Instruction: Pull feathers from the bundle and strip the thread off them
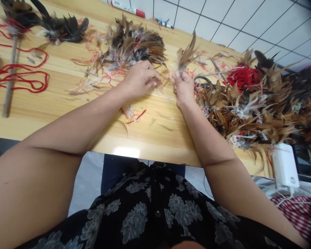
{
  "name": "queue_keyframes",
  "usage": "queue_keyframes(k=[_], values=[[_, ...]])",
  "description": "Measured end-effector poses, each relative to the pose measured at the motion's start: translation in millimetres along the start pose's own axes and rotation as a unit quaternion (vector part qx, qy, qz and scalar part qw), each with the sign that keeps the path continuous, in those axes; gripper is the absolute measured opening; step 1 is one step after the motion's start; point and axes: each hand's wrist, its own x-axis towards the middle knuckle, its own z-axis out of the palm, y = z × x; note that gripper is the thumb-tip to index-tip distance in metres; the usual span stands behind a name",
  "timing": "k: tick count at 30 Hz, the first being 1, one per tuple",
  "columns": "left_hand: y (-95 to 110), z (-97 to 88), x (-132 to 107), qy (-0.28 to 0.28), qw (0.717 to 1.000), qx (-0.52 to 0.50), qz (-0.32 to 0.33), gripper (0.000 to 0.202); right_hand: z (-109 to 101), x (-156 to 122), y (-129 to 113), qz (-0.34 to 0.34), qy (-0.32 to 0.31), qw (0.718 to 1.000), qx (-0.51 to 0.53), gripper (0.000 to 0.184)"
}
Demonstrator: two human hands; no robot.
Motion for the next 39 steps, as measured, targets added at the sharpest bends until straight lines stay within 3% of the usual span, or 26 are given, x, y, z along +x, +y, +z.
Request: queue_keyframes(k=[3,7,13,17,28,32,39], values=[[2,5.8,-2,-0.016,0.999,0.026,0.028,0.019,4,-6,-2,-0.012,-0.006,1.000,-0.025,0.060],[3,8.3,-1,-0.020,0.999,0.023,0.015,0.003,6,-10,1,-0.039,-0.017,0.997,-0.061,0.057],[3,0.2,2,0.007,0.997,-0.069,-0.044,0.022,4,-14,-1,-0.056,-0.027,0.993,-0.099,0.054],[10,-5.4,1,-0.001,0.989,-0.121,-0.083,0.021,3,-19,-11,-0.063,-0.024,0.991,-0.117,0.050],[22,-9.6,1,-0.021,1.000,0.008,-0.020,0.014,-1,-16,-9,-0.084,-0.033,0.984,-0.154,0.047],[24,-10.2,2,-0.028,0.999,0.039,-0.023,0.020,1,-19,-16,-0.065,-0.056,0.984,-0.159,0.048],[20,-5.6,3,-0.007,0.997,-0.061,-0.051,0.030,3,-24,-30,-0.057,-0.103,0.981,-0.156,0.051]])
